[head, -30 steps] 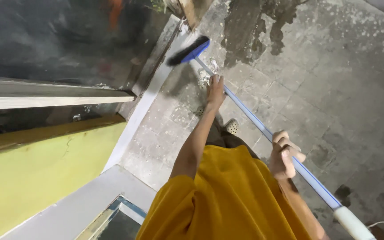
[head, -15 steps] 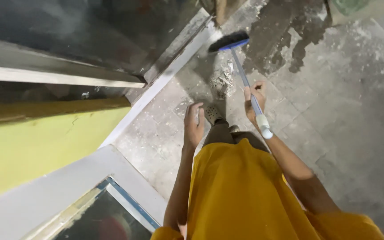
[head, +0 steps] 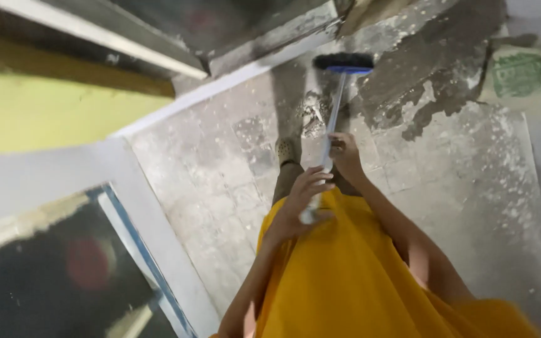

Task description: The person sweeps a tiled floor with a blue broom, gathering dust and debris into a pile near a doorway. The person then moves a white bucket filled with tools and materials to a different spot on the floor.

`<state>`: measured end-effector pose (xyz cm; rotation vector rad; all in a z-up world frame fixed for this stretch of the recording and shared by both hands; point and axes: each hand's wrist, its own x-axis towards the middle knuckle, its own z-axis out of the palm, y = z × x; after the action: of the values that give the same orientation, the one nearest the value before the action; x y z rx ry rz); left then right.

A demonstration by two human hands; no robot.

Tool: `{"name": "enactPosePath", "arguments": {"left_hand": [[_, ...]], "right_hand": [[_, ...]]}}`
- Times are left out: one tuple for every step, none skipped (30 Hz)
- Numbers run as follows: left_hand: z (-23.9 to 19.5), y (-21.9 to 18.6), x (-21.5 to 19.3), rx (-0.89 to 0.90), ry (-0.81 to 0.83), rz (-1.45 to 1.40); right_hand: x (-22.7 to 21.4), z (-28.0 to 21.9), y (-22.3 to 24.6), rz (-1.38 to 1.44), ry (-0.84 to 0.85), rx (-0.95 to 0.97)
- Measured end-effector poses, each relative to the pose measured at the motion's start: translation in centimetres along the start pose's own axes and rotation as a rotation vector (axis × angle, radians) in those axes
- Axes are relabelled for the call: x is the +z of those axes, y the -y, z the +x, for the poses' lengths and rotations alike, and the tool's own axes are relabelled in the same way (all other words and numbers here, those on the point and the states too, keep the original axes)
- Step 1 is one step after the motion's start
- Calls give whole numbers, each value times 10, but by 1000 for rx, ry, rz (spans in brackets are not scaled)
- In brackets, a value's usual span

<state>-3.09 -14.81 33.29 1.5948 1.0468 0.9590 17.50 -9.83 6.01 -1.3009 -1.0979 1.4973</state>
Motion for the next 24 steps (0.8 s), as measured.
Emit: {"name": "enactPosePath", "arguments": {"left_hand": [[1, 2, 9, 20, -80, -36], [0, 11, 22, 6, -109, -24], [-1, 21, 35, 23, -239, -81], [-1, 32, 48, 42, -369, -136], [6, 31, 53, 25, -383, -134], [12, 30, 58, 40, -470, -177], [14, 28, 63, 50, -555, -223], [13, 22, 70, 29, -567, -225], [18, 20, 73, 35, -598, -231], [22, 17, 76, 42, -628, -236], [21, 17, 78, 42, -637, -236], [20, 16, 80, 29, -644, -220], [19, 17, 81, 20, -650, -204], [13, 19, 81, 24, -656, -203], [8, 19, 80, 14, -635, -179], [1, 20, 79, 4, -614, -154], [-9, 14, 77, 11, -615, -161], [-18, 9, 74, 5, -603, -144], [-26, 4, 71, -1, -591, -126], [-39, 7, 70, 5, -594, -132], [-56, 9, 70, 17, -618, -143], [-73, 11, 71, 29, -641, -154], [-89, 8, 72, 29, -647, -160], [-105, 5, 72, 31, -687, -190]], "right_hand": [[-9, 16, -19, 164, 63, 122], [-14, 26, -15, 164, 96, 131], [-19, 36, -11, 318, 101, 314], [-23, 46, -8, 468, 104, 502], [-32, 63, -33, 464, 115, 521], [-39, 80, -59, 462, 130, 552], [-47, 89, -86, 459, 139, 588], [-49, 94, -85, 454, 143, 611], [-48, 114, -82, 471, 121, 720], [-45, 133, -78, 487, 97, 829], [-49, 140, -100, 481, 104, 831], [-53, 146, -123, 337, 117, 866], [-55, 155, -145, 194, 129, 894], [-52, 155, -158, 189, 134, 891], [-49, 154, -170, 63, 129, 934], [-46, 152, -182, -63, 124, 974], [-46, 143, -207, -69, 119, 969], [-45, 134, -232, -13, 152, 988], [-46, 129, -257, 43, 188, 1007], [-37, 120, -255, 36, 184, 1001], [-29, 104, -254, 54, 245, 999], [-21, 88, -254, 71, 306, 996], [-13, 76, -238, 63, 304, 999], [-6, 63, -221, 92, 299, 1055]]}}
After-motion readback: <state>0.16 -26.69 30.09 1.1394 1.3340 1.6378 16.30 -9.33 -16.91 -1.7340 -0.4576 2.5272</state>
